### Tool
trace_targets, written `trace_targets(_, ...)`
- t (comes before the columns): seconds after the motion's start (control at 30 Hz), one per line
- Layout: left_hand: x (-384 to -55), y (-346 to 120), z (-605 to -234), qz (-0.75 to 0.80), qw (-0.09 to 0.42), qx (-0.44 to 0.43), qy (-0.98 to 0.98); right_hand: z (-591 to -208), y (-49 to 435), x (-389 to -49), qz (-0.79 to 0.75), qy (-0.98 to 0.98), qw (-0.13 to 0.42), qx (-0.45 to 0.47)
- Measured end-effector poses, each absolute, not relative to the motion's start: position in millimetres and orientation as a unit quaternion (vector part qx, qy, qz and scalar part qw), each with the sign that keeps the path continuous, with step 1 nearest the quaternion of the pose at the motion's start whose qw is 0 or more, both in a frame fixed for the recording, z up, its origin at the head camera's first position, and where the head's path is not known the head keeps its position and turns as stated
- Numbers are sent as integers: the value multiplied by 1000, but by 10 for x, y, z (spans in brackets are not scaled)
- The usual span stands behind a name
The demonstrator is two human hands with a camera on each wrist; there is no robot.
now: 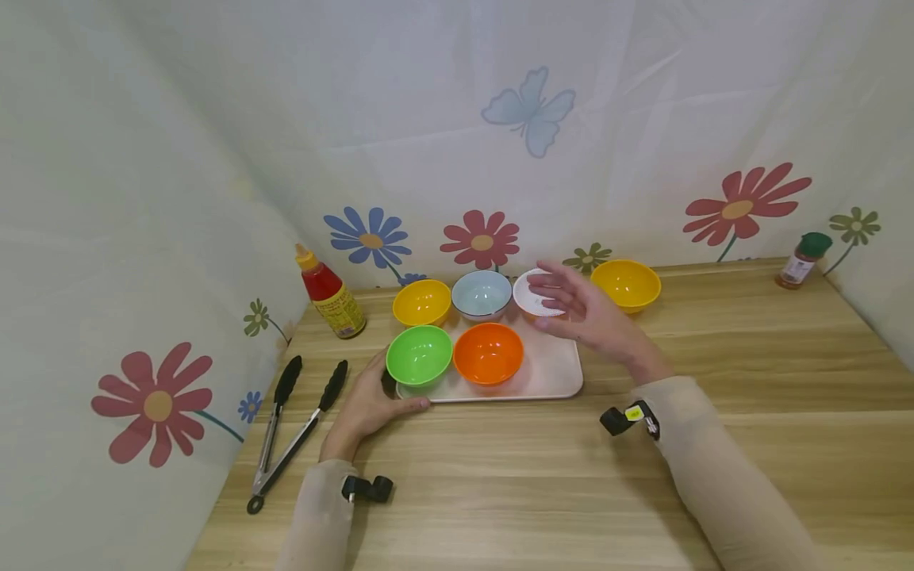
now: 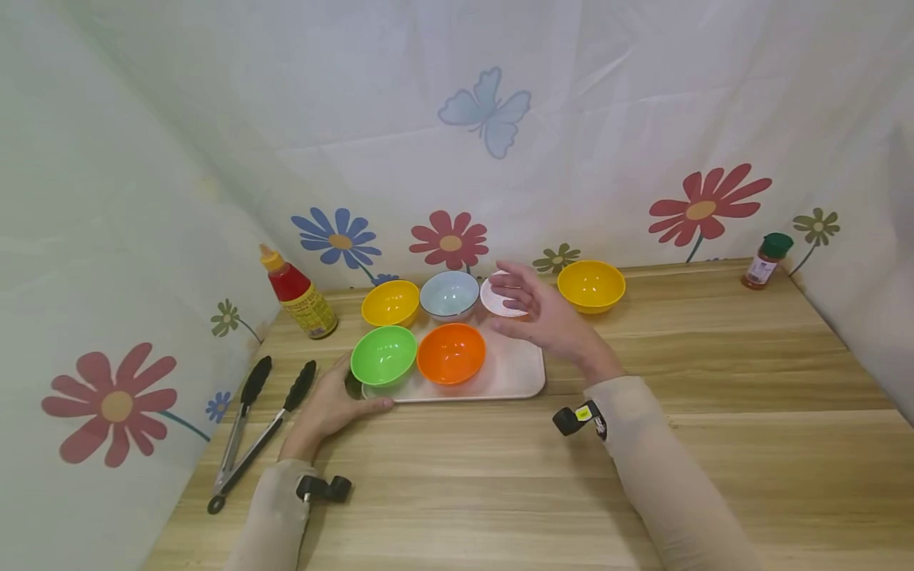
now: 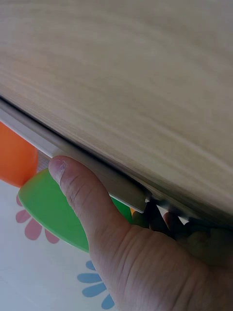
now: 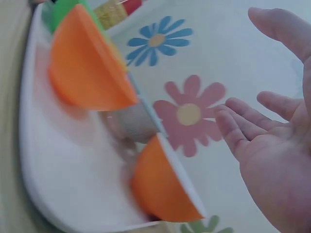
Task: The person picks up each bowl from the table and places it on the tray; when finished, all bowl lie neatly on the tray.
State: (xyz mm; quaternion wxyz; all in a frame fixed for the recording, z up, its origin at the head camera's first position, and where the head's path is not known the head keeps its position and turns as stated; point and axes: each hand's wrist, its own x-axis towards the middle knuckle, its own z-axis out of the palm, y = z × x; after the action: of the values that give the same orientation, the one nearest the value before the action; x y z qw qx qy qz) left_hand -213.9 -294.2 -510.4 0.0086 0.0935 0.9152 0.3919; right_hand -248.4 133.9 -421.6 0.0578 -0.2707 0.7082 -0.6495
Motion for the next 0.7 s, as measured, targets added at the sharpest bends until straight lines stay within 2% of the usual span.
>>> trace_targets(0.33,-2137,-2931,-5109,391,8,91,916,-3967,1710,-2441,-681,679,-44,-272)
trace_targets(0.7,-2133,-2920,-5109,392,9,89,916,-3804,1930,-2378,-704,650,-96,-271)
